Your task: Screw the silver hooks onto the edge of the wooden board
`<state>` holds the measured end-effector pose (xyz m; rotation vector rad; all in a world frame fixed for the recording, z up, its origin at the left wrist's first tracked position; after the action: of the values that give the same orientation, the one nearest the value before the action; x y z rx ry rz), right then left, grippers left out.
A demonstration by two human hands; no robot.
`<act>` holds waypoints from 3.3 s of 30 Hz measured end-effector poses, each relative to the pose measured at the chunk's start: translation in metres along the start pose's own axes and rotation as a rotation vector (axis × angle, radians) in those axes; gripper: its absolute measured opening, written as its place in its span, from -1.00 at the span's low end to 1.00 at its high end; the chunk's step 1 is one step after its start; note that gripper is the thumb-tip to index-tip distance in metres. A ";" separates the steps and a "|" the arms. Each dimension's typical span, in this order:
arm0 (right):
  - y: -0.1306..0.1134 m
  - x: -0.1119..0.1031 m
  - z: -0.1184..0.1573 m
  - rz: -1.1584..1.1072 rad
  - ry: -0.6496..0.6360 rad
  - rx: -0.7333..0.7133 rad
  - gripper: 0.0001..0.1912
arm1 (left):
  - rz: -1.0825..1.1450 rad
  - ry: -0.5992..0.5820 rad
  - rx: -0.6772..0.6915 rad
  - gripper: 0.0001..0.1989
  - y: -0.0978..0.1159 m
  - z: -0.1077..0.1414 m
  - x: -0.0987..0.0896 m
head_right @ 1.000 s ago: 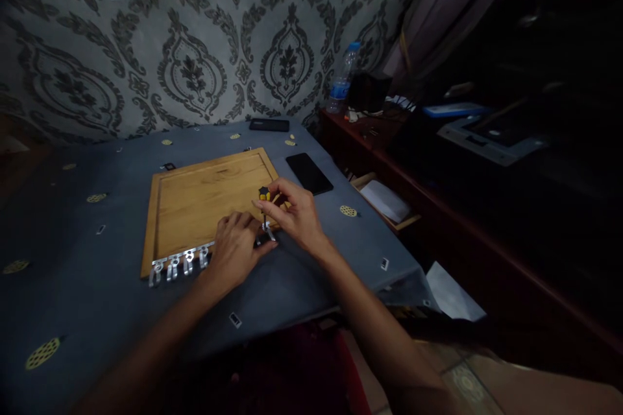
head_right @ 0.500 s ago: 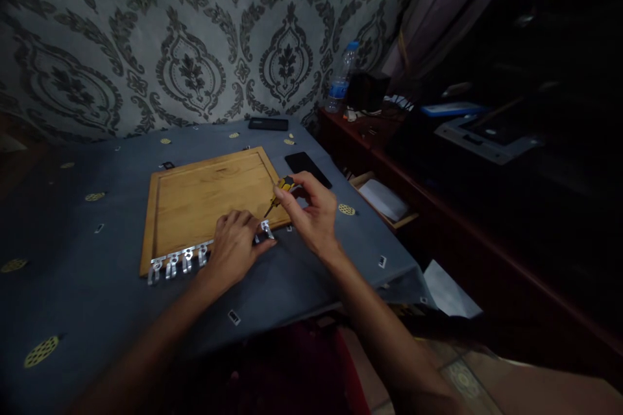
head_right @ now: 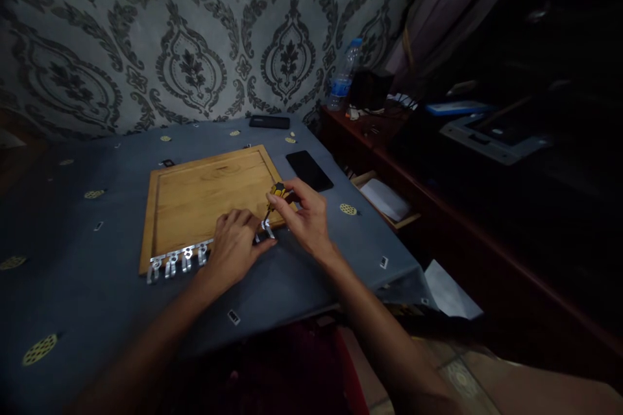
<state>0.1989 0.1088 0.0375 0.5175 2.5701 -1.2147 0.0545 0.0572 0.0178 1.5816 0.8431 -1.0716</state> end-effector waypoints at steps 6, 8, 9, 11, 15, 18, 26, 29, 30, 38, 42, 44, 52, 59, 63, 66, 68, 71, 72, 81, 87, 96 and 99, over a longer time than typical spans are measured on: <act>0.000 0.000 0.000 0.021 -0.014 -0.011 -0.82 | 0.009 -0.001 -0.001 -0.65 0.001 0.000 0.000; -0.002 0.001 -0.002 0.018 -0.036 -0.019 -0.79 | 0.020 0.002 -0.002 -0.65 0.001 0.000 0.000; -0.004 0.001 -0.003 0.012 -0.051 -0.023 -0.78 | 0.023 0.005 -0.001 -0.65 0.000 0.000 0.000; -0.007 0.001 -0.006 -0.001 -0.095 -0.029 -0.75 | 0.023 0.012 0.002 -0.66 0.000 0.000 0.000; -0.013 0.000 -0.015 0.019 -0.221 -0.077 -0.77 | 0.018 0.008 0.004 -0.65 0.000 0.000 0.000; -0.017 -0.002 -0.020 0.035 -0.266 -0.149 -0.73 | 0.023 -0.002 -0.007 -0.64 0.000 -0.001 0.000; -0.020 0.002 -0.014 0.118 -0.155 -0.175 -0.67 | 0.025 0.019 0.008 -0.66 -0.001 0.000 0.003; -0.020 0.005 -0.012 0.143 -0.120 -0.191 -0.67 | 0.028 0.021 0.011 -0.66 -0.001 0.000 0.003; -0.020 0.006 -0.011 0.146 -0.105 -0.192 -0.67 | 0.026 0.018 0.009 -0.66 -0.001 0.000 0.002; -0.018 0.006 -0.013 0.107 -0.115 -0.117 -0.62 | 0.020 0.021 0.012 -0.65 -0.002 0.000 0.003; -0.017 0.001 -0.016 0.052 -0.215 -0.025 -0.71 | 0.025 0.021 0.014 -0.65 -0.001 0.001 0.002; -0.016 -0.003 -0.018 0.022 -0.247 0.001 -0.75 | 0.029 0.020 0.012 -0.67 0.000 0.001 0.001; -0.016 -0.008 -0.019 -0.028 -0.340 0.009 -0.73 | 0.027 0.025 0.007 -0.67 -0.001 0.001 0.003; -0.013 0.000 -0.019 -0.009 -0.261 -0.038 -0.69 | 0.037 0.026 0.008 -0.68 -0.001 0.001 0.002; -0.014 0.002 -0.015 0.022 -0.214 -0.056 -0.72 | 0.031 0.013 0.005 -0.66 0.000 0.001 0.001; -0.018 -0.004 -0.013 0.020 -0.099 -0.042 -0.78 | 0.028 0.006 0.014 -0.66 0.000 0.001 0.000; -0.021 -0.010 -0.012 0.008 -0.009 -0.004 -0.80 | 0.024 0.006 0.022 -0.67 0.000 0.001 -0.001; -0.023 -0.017 -0.012 0.004 0.038 0.027 -0.79 | 0.023 -0.006 0.018 -0.66 0.000 0.002 -0.002; -0.023 -0.017 -0.012 0.005 0.028 0.024 -0.79 | 0.023 -0.015 0.014 -0.65 0.000 0.002 -0.002; -0.014 -0.011 -0.005 0.000 -0.053 0.020 -0.82 | 0.024 0.000 0.022 -0.64 0.000 0.001 0.000; -0.013 -0.007 -0.006 -0.004 -0.072 0.010 -0.83 | 0.023 -0.008 0.012 -0.62 -0.001 0.001 0.001; -0.012 -0.005 -0.007 0.046 -0.093 -0.048 -0.85 | 0.019 -0.014 0.016 -0.62 0.000 0.001 0.000; -0.013 -0.005 -0.010 0.061 -0.117 -0.074 -0.80 | 0.022 0.008 0.024 -0.62 -0.001 0.001 0.001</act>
<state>0.1976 0.1080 0.0549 0.4905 2.4723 -1.0917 0.0541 0.0566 0.0166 1.6128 0.8198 -1.0637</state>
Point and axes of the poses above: each hand's wrist, its own z-axis away from the middle knuckle, its own x-axis out of the palm, y = z × x, the point moved 3 cm from there along -z, towards the middle knuckle, and after that the axes turned 9 degrees about z, right-handed, at the moved point
